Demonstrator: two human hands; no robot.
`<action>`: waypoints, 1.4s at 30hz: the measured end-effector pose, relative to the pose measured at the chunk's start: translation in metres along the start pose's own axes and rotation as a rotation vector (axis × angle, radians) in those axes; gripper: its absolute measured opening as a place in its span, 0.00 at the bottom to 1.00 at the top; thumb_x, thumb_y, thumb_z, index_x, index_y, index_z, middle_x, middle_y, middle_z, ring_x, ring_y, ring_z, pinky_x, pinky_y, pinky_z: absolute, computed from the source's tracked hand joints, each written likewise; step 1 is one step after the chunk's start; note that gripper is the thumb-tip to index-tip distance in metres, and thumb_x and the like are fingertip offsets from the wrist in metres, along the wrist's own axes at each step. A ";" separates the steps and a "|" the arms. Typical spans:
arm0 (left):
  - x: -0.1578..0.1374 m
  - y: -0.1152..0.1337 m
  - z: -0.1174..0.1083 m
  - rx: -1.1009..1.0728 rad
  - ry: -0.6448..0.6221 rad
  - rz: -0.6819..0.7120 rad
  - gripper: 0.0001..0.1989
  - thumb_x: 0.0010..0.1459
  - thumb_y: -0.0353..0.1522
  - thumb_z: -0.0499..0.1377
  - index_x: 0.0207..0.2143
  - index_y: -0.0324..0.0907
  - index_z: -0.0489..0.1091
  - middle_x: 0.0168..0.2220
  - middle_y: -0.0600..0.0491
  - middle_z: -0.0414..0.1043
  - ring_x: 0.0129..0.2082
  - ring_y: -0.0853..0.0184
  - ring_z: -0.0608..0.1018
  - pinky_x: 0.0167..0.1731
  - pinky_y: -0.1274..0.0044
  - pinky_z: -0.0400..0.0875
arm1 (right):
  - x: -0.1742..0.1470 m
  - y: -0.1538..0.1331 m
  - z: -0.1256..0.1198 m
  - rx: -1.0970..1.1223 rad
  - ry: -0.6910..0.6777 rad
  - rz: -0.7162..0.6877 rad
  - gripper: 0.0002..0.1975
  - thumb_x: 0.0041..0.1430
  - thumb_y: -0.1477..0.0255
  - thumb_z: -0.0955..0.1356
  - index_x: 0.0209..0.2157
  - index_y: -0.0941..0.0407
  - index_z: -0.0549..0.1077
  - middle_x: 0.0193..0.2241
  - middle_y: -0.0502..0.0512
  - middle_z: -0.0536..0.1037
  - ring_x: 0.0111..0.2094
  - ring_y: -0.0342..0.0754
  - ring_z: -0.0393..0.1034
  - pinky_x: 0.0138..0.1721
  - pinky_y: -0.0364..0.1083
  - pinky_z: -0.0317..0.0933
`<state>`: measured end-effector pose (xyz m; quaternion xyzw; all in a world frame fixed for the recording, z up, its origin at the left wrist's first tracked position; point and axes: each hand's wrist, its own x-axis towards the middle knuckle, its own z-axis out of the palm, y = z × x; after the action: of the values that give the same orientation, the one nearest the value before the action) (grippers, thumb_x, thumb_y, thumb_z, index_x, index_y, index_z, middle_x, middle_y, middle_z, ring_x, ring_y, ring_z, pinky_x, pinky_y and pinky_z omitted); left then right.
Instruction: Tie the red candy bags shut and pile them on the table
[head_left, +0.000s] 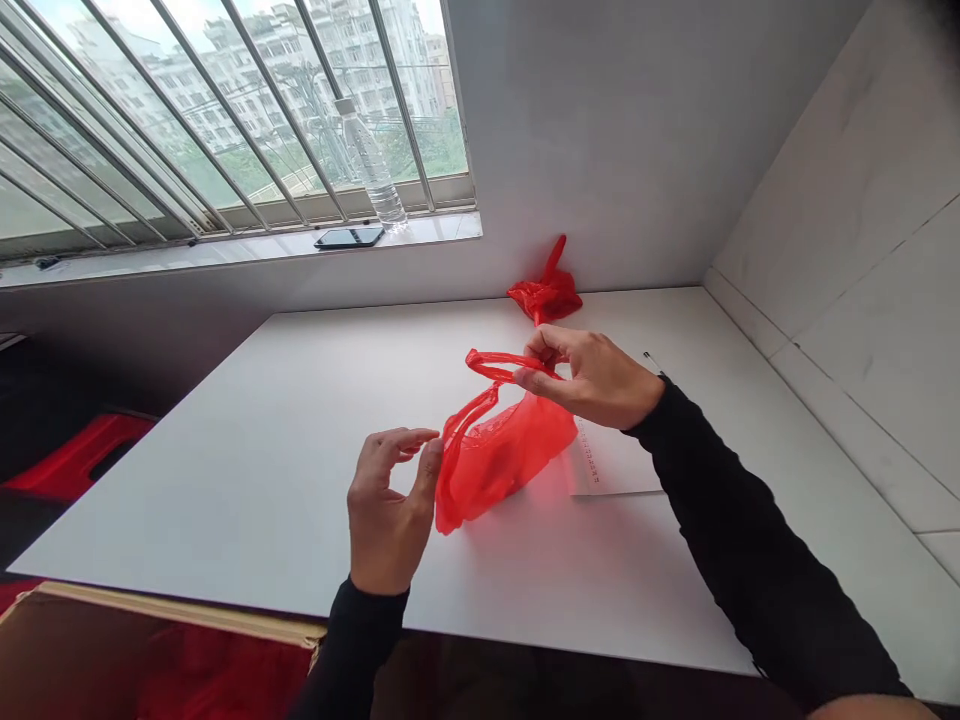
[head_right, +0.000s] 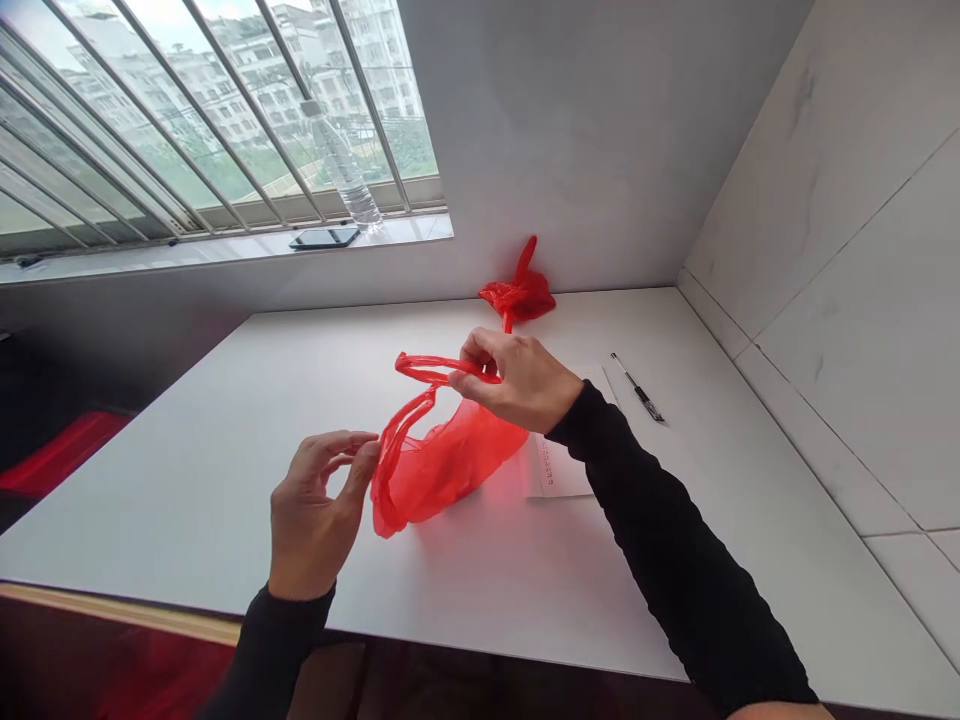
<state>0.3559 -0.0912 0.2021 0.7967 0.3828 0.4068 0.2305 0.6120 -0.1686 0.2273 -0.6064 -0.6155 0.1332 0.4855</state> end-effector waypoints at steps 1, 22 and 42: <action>0.001 0.002 0.000 0.005 0.033 0.009 0.08 0.63 0.40 0.61 0.38 0.47 0.75 0.41 0.54 0.71 0.41 0.66 0.74 0.46 0.70 0.71 | -0.001 0.000 -0.002 -0.006 0.021 0.016 0.09 0.61 0.66 0.68 0.31 0.56 0.68 0.29 0.49 0.73 0.31 0.44 0.66 0.34 0.44 0.59; -0.003 0.026 -0.019 -0.224 0.065 -0.194 0.12 0.60 0.42 0.64 0.40 0.44 0.77 0.23 0.58 0.71 0.25 0.70 0.72 0.32 0.74 0.71 | -0.028 -0.043 -0.010 -0.185 0.344 -0.171 0.23 0.62 0.77 0.63 0.58 0.51 0.62 0.55 0.55 0.71 0.51 0.52 0.69 0.50 0.54 0.67; -0.010 0.028 -0.003 -0.123 -0.096 -0.210 0.16 0.60 0.45 0.62 0.42 0.45 0.79 0.42 0.49 0.79 0.38 0.62 0.80 0.39 0.70 0.77 | -0.015 -0.007 0.067 -0.321 -0.641 -0.013 0.12 0.57 0.82 0.68 0.40 0.52 0.74 0.29 0.52 0.75 0.27 0.47 0.67 0.24 0.44 0.53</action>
<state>0.3611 -0.1154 0.2181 0.7553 0.4268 0.3647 0.3382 0.5536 -0.1554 0.1934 -0.5985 -0.7533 0.2153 0.1672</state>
